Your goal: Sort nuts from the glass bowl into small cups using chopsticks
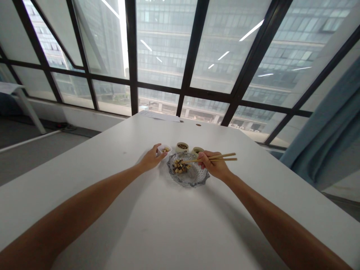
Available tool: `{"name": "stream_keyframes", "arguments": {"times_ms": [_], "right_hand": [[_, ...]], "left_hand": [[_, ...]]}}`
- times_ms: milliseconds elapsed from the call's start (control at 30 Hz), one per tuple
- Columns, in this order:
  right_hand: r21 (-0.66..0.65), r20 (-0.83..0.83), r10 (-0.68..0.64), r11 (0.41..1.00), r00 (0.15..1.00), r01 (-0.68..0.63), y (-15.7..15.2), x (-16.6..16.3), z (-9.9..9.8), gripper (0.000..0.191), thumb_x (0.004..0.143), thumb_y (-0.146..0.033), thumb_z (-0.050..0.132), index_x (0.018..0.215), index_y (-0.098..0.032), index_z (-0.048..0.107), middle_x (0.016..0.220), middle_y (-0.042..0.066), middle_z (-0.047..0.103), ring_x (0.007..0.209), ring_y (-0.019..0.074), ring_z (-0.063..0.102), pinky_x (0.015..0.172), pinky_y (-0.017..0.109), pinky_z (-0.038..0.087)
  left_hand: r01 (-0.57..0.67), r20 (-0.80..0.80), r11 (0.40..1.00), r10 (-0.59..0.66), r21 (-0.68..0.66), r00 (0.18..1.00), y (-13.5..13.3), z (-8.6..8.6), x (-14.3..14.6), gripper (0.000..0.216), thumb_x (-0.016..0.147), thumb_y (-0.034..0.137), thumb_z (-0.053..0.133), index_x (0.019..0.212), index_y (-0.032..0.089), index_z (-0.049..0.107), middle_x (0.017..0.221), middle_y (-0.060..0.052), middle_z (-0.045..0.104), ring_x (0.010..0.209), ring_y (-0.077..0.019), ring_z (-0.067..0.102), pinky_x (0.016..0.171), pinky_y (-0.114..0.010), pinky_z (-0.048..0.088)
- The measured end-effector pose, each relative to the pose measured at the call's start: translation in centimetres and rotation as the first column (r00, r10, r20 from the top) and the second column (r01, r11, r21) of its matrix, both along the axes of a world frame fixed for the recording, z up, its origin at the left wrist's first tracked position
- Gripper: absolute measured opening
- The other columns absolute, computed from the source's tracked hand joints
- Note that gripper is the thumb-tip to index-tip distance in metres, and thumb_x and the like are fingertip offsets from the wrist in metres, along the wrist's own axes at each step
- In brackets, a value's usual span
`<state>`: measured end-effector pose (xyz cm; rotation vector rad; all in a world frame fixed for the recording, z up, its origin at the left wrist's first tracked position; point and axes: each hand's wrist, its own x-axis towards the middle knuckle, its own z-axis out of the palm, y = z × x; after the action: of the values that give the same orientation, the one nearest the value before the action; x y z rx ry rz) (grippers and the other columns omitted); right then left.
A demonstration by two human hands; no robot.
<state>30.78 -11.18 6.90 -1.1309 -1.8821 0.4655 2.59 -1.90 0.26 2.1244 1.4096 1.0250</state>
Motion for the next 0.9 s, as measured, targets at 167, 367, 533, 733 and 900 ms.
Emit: {"name": "stream_keyframes", "arguments": {"times_ms": [167,367,533,733,900], "right_hand": [[0.024,0.107,0.030,0.999,0.994,-0.032,0.7,-0.1,-0.2,0.048,0.095,-0.055,0.049,0.066,-0.020,0.063,0.055,0.003,0.065,0.048,0.0154,0.061,0.044,0.024,0.048],[-0.001,0.112,0.025,1.000,0.993,-0.025,0.7,-0.4,-0.1,0.050,0.096,-0.058,0.046,0.069,-0.020,0.062,0.060,0.004,0.067,0.047,0.0154,0.063,0.043,0.023,0.048],[0.020,0.149,0.032,0.999,0.988,-0.035,0.2,-0.7,0.3,0.050,0.097,-0.057,0.044,0.066,-0.020,0.060,0.057,0.004,0.066,0.045,0.0150,0.062,0.042,0.024,0.047],[0.027,0.104,0.013,1.000,0.995,-0.016,0.0,-0.4,-0.1,0.051,0.095,-0.059,0.047,0.065,-0.020,0.061,0.056,0.003,0.066,0.046,0.0154,0.063,0.042,0.024,0.048],[-0.026,-0.300,-0.115,0.993,0.947,0.112,-0.5,-0.1,-0.8,0.056,0.086,-0.072,0.052,0.072,-0.019,0.063,0.053,0.003,0.064,0.038,0.0158,0.058,0.035,0.026,0.046]], "left_hand": [[0.006,0.002,1.000,-0.006,0.022,1.000,0.2,-0.2,-0.1,0.065,0.089,0.056,0.052,0.139,0.015,0.045,0.092,-0.006,0.064,0.077,-0.0179,0.061,0.075,-0.030,0.049],[-0.002,-0.005,1.000,0.002,0.019,1.000,0.1,-0.1,0.0,0.064,0.089,0.056,0.052,0.138,0.016,0.045,0.092,-0.005,0.064,0.078,-0.0179,0.061,0.074,-0.029,0.048],[-0.011,-0.018,1.000,0.011,0.008,1.000,0.0,0.0,0.1,0.064,0.090,0.055,0.051,0.139,0.015,0.044,0.094,-0.006,0.064,0.077,-0.0178,0.061,0.073,-0.030,0.048],[-0.006,-0.020,1.000,0.006,0.006,1.000,-0.1,0.1,0.0,0.064,0.090,0.056,0.050,0.139,0.014,0.044,0.091,-0.005,0.063,0.075,-0.0175,0.061,0.072,-0.029,0.048],[-0.005,-0.013,1.000,0.006,0.008,1.000,0.0,0.1,0.1,0.064,0.090,0.056,0.051,0.139,0.016,0.045,0.092,-0.005,0.064,0.078,-0.0176,0.062,0.075,-0.030,0.049]]}}
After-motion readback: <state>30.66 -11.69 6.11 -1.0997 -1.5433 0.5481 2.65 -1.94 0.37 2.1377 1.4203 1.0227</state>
